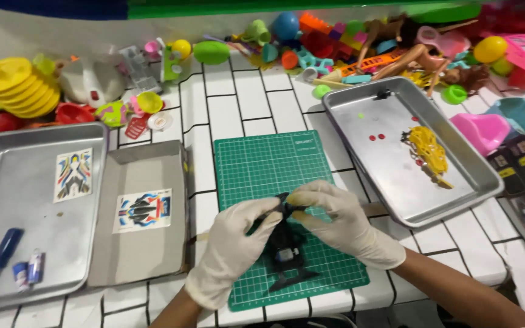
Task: Assembling a mini 4WD toy car by installing internal components like gears and motor into the chassis on a cutting mat.
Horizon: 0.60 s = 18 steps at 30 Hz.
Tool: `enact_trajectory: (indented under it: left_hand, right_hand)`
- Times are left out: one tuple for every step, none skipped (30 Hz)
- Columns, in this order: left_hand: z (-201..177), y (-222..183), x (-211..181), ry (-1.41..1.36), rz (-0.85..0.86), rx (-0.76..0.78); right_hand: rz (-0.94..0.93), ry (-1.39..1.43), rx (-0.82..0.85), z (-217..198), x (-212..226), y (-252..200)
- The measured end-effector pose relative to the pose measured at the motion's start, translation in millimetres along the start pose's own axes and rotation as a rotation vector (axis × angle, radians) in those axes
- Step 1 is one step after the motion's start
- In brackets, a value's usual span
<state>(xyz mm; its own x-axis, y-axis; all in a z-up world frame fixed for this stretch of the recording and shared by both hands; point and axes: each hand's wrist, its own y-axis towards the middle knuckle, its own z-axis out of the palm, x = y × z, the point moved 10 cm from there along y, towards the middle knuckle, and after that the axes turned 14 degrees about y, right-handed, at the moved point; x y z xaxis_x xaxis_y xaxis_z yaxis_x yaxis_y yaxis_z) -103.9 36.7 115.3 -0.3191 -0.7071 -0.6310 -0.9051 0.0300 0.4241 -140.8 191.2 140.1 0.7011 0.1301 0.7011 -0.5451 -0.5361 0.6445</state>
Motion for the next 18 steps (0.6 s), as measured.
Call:
enact_trajectory:
  left_hand:
    - [5.7, -0.4, 4.9, 0.015, -0.015, -0.005]
    - [12.4, -0.8, 18.2, -0.152, -0.121, -0.008]
    - [21.6, 4.0, 29.1, -0.32, -0.214, -0.015]
    - [14.2, 3.9, 28.6, -0.308, -0.216, -0.024]
    - [22.7, 1.8, 32.5, -0.434, -0.283, 0.081]
    - [32.4, -1.2, 34.9, -0.558, -0.349, 0.186]
    - [37.8, -1.8, 38.1, -0.558, -0.35, 0.19]
    - [38.4, -1.5, 43.5, -0.558, -0.358, 0.137]
    - [37.8, -2.6, 50.1, -0.555, -0.367, 0.083]
    - [35.9, -2.5, 47.1, -0.552, -0.37, 0.086]
    - [31.4, -0.7, 43.8, -0.556, -0.362, 0.075]
    - [26.8, 0.8, 39.9, -0.56, -0.355, 0.064]
    - [29.7, -0.1, 42.0, -0.556, -0.353, 0.069]
    - [28.4, 0.5, 40.7, -0.535, -0.302, 0.044]
    - [28.0, 0.5, 38.7, -0.516, -0.252, 0.019]
    - [29.4, 1.0, 39.8, -0.515, -0.251, 0.023]
    - [29.1, -0.1, 41.7, -0.511, -0.255, 0.008]
    - [28.6, -1.4, 43.7, -0.508, -0.258, -0.007]
  right_hand:
    - [-0.003, 0.02, 0.007, 16.7, -4.7, -2.7]
    - [0.017, 0.065, -0.114, 19.8, -11.2, -5.8]
    - [0.031, 0.101, -0.239, 18.0, -18.0, -7.9]
    - [0.023, 0.112, -0.235, 15.2, -16.7, -7.1]
    - [0.018, 0.121, -0.179, 17.4, -15.4, -7.9]
    - [0.014, 0.129, -0.123, 19.1, -15.1, -9.2]
    - [0.016, 0.13, -0.126, 17.9, -15.2, -8.1]
    - [0.011, 0.121, -0.124, 16.8, -14.7, -6.9]
    - [0.004, 0.115, -0.122, 17.7, -14.5, -5.6]
    - [0.007, 0.118, -0.125, 17.0, -13.3, -6.3]
    - [0.034, 0.153, -0.161, 13.8, -15.3, -6.4]
    - [0.061, 0.189, -0.197, 10.6, -17.0, -6.9]
    - [0.06, 0.19, -0.202, 10.0, -21.3, -8.6]
    - [0.028, 0.199, -0.205, 9.7, -22.5, -10.2]
    - [-0.003, 0.207, -0.206, 8.7, -23.3, -12.3]
    - [-0.003, 0.206, -0.21, 8.0, -27.5, -14.9]
    - [0.018, 0.331, -0.206, 9.1, -34.4, -18.2]
    - [0.039, 0.455, -0.201, 11.1, -41.1, -21.5]
